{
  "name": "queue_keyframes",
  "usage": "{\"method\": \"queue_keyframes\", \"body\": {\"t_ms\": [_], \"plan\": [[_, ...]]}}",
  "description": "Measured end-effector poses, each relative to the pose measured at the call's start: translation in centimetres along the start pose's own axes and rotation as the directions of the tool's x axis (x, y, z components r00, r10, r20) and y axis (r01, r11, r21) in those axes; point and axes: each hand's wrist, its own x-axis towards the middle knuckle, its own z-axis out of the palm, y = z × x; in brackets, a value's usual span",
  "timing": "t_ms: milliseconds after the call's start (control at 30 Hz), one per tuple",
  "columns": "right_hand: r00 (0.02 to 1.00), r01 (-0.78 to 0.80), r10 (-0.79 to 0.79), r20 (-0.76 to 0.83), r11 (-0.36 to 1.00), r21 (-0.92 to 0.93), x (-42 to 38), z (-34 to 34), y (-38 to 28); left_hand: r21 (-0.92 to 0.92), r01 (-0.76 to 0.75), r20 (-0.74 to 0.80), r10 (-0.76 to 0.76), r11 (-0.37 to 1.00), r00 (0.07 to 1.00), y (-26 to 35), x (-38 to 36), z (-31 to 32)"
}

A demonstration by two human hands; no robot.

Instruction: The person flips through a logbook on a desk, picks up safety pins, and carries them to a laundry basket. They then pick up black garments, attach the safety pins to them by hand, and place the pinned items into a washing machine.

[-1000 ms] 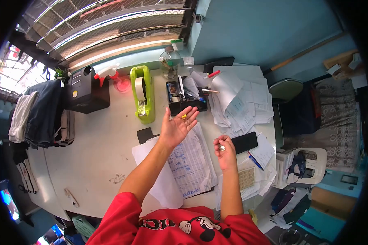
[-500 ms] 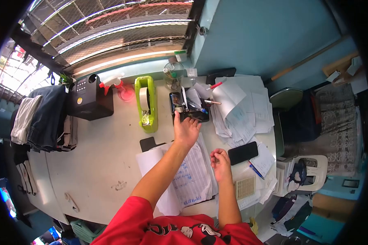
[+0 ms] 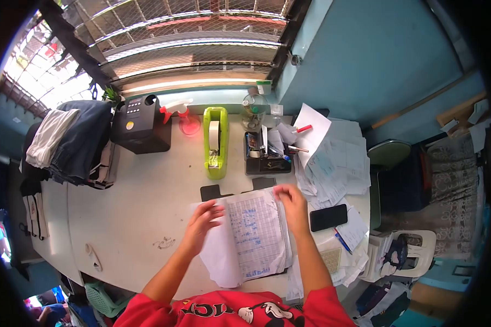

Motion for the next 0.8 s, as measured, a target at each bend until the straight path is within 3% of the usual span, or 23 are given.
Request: {"method": "queue_keyframes", "body": {"t_ms": [67, 133, 200, 267, 333, 433, 500, 533, 633, 667, 700, 800], "plan": [[0.978, 0.209, -0.205, 0.046, 0.971, -0.116, 3.8, 0.8, -3.3, 0.328, -0.088, -0.122, 0.134, 0.941, 0.983, 1.1, -3.5, -2.9], [0.931, 0.353, -0.364, -0.023, 0.915, -0.196, 8.4, 2.0, -3.5, 0.535, -0.089, -0.194, 0.225, 0.840, 0.955, 1.9, -6.7, -6.0], [0.874, 0.442, -0.479, -0.087, 0.855, -0.271, 12.9, 3.2, -4.3, 0.530, -0.088, -0.316, 0.293, 0.844, 0.902, 2.2, -9.7, -8.4], [0.869, 0.439, -0.474, -0.141, 0.871, -0.220, 16.8, 4.4, -3.3, 0.553, 0.017, -0.524, 0.332, 0.833, 0.784, 1.8, -12.8, -10.8], [0.878, 0.380, -0.441, -0.186, 0.878, -0.290, 19.2, 5.3, -3.3, 0.490, 0.059, -0.676, 0.336, 0.870, 0.656, 0.5, -15.8, -12.9], [0.849, 0.399, -0.493, -0.190, 0.834, -0.381, 20.7, 5.9, -4.2, 0.415, 0.093, -0.778, 0.300, 0.905, 0.552, -1.7, -19.4, -15.6], [0.754, 0.467, -0.609, -0.246, 0.760, -0.451, 21.3, 6.1, -4.4, 0.304, 0.080, -0.835, 0.225, 0.949, 0.502, -2.9, -21.1, -16.4], [0.757, 0.471, -0.608, -0.239, 0.762, -0.445, 21.7, 6.1, -4.1, 0.301, 0.082, -0.840, 0.224, 0.950, 0.494, -3.2, -21.3, -16.4], [0.848, 0.466, -0.529, 0.010, 0.736, -0.491, 22.6, 5.2, -2.5, 0.301, 0.212, -0.818, 0.138, 0.930, 0.558, -3.7, -21.2, -16.5], [0.735, 0.573, -0.677, -0.035, 0.648, -0.501, 22.1, 4.8, -3.4, 0.303, 0.236, -0.814, 0.122, 0.923, 0.568, -3.8, -21.0, -16.5], [0.873, 0.333, -0.465, -0.146, 0.787, -0.519, 21.3, 4.4, -4.1, 0.366, 0.290, -0.797, 0.137, 0.884, 0.589, -4.1, -21.0, -16.8], [0.787, 0.576, -0.601, -0.138, 0.797, -0.183, 15.4, 4.5, -7.8, 0.413, 0.244, -0.715, 0.146, 0.878, 0.684, -3.4, -21.2, -14.5]]}}
